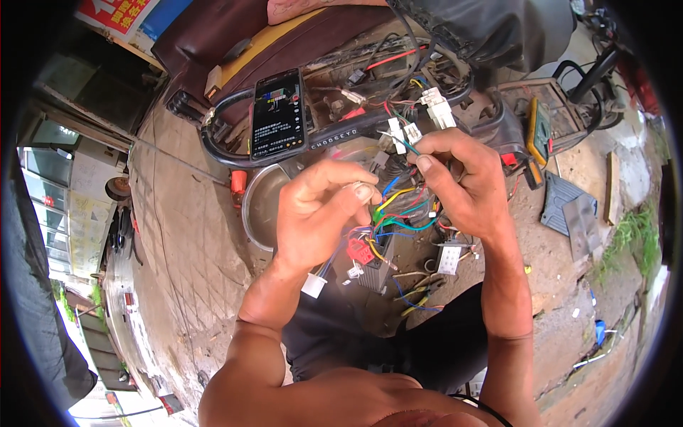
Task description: The person works on the electrical wiring of a bicycle by hand, connecting and disconnecting several plastic wire connectors, and using a pair of pliers to cut a wire.
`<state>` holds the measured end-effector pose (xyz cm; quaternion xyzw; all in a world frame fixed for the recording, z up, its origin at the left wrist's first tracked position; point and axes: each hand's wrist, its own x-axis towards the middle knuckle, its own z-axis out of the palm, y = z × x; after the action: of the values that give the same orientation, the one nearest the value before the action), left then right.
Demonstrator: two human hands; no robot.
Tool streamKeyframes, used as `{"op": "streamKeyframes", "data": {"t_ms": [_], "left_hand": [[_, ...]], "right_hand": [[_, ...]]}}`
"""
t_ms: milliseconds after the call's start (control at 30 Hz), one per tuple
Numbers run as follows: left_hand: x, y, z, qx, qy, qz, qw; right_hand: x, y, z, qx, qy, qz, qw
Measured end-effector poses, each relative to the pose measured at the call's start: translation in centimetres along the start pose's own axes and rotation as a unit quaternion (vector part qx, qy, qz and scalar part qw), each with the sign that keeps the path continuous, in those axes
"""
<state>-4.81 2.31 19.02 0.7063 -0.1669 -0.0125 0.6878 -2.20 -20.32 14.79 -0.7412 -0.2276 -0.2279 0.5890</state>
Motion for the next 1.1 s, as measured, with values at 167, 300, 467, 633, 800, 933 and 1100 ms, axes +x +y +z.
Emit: {"op": "streamKeyframes", "data": {"t_ms": [167,300,467,633,800,933,1100], "left_hand": [[1.1,-0.1,0.6,0.018,-0.018,-0.033,0.999],[1.2,-0.2,0.7,0.010,-0.017,-0.041,0.999],[1.3,-0.2,0.7,-0.011,-0.010,-0.039,0.999],[0.9,-0.8,0.4,-0.012,-0.004,-0.037,0.999],[0.4,-1.3,0.2,-0.029,0.001,-0.034,0.999],[0.0,-1.2,0.3,-0.059,0.017,-0.056,0.997],[-0.4,-1.2,0.3,-0.072,0.020,-0.070,0.995]], "right_hand": [[-0.4,0.0,0.4,0.173,0.019,0.088,0.981],[-0.4,0.1,0.5,0.187,0.014,0.079,0.979],[-0.6,0.0,1.2,0.197,0.036,0.048,0.979],[-0.6,-1.0,1.4,0.142,0.021,0.027,0.989],[-0.6,-1.7,2.0,0.081,0.017,-0.004,0.997],[-0.8,-1.7,2.6,0.055,0.018,-0.015,0.998],[-0.7,-2.0,2.8,0.026,0.014,-0.052,0.998]]}}
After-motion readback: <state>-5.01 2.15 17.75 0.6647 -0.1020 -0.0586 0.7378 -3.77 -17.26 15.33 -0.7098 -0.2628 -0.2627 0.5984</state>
